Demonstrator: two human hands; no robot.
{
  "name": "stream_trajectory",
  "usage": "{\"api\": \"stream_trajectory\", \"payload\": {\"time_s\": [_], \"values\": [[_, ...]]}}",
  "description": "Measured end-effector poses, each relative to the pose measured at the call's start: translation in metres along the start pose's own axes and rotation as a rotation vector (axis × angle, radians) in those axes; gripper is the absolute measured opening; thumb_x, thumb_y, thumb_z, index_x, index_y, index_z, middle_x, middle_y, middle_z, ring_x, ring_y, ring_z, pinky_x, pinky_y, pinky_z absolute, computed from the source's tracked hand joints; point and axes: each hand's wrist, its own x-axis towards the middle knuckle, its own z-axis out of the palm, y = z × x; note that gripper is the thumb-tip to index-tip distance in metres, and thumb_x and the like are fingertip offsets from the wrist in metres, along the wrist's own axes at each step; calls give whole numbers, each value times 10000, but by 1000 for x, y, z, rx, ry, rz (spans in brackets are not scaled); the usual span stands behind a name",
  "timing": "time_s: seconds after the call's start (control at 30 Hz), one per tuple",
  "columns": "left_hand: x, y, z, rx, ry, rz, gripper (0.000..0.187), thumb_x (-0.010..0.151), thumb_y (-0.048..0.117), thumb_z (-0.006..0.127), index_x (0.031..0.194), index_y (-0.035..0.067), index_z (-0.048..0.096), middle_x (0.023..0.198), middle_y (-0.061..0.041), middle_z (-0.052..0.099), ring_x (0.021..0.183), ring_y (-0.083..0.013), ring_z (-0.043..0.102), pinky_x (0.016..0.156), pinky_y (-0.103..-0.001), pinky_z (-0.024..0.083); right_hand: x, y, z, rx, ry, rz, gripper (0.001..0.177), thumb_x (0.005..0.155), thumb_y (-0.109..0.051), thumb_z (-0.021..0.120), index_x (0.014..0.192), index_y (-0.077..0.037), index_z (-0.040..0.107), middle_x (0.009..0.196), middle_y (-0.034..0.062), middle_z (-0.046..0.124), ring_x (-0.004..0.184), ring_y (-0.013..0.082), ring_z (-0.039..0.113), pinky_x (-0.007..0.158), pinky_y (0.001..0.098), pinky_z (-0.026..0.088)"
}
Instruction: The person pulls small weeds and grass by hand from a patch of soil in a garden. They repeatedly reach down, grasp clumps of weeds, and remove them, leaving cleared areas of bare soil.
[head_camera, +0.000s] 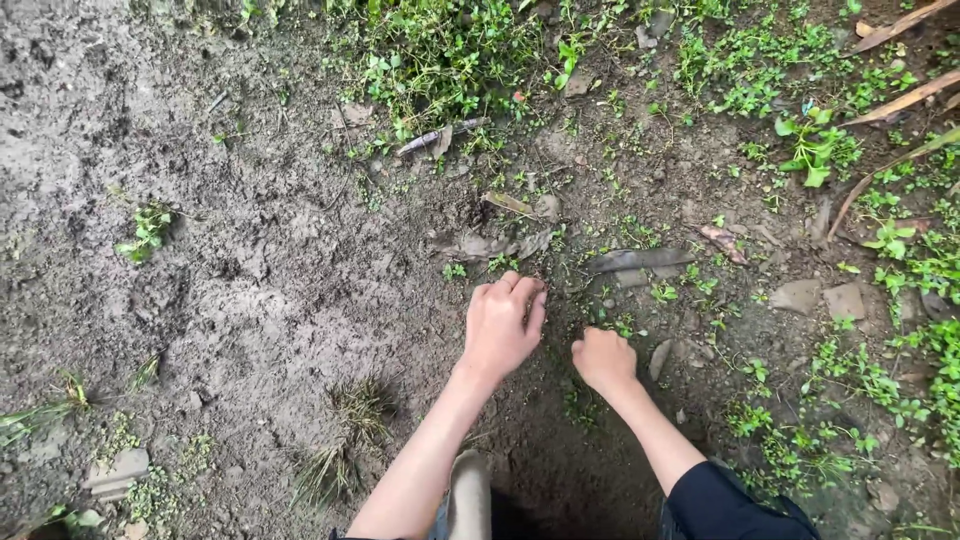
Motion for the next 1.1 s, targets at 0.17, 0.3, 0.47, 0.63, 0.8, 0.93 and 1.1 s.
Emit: {"api": "stream_trajectory", "payload": {"time_s": [0.17,0.3,0.47,0.63,0.8,0.93,1.1], "values": [[-2,0,4,22,5,17,175,954,242,615,1076,160,712,892,5,646,877,-248,727,922,-409,515,32,54,27,787,61,157,470,967,-263,528,1307,12,700,1292,266,680,1274,439,589,1047,542,476],[-4,0,8,18,1,19,176,954,245,615,1073,163,716,872,-2,640,849,-261,725,913,-401,513,-3,27,-10,1375,22,247,160,848,-101,526,751,-3,608,552,28,445,441,136,452,350,192,277],[0,-2,6,23,13,-1,171,930,253,644,1059,169,719,845,-24,651,824,-286,725,894,-409,514,-39,22,-143,2096,199,-13,278,828,-126,526,578,-158,408,484,-12,340,409,64,429,362,186,247],[10,6,25,-4,1,19,169,955,240,622,1063,160,725,856,-11,656,828,-259,728,899,-395,513,-29,44,-203,1129,417,-254,217,1045,-29,482,1174,29,645,933,155,664,727,152,629,620,261,543],[9,12,27,7,-46,49,173,959,237,615,1072,159,722,866,-15,662,834,-259,731,919,-413,515,6,65,-111,-196,371,-238,202,957,-16,533,1069,99,657,964,273,644,865,359,726,636,456,641],[9,12,21,-2,-88,23,172,967,200,615,1068,125,732,890,-42,689,845,-273,741,921,-428,520,69,134,-40,-788,582,-264,272,953,-376,598,1013,-113,629,842,60,570,818,253,616,682,393,508],[12,9,33,17,-89,50,189,940,242,633,1075,146,723,882,-18,666,848,-275,726,898,-422,520,54,125,-70,18,215,-273,253,1010,-225,531,977,-70,730,873,185,752,898,408,742,781,497,578]]}}
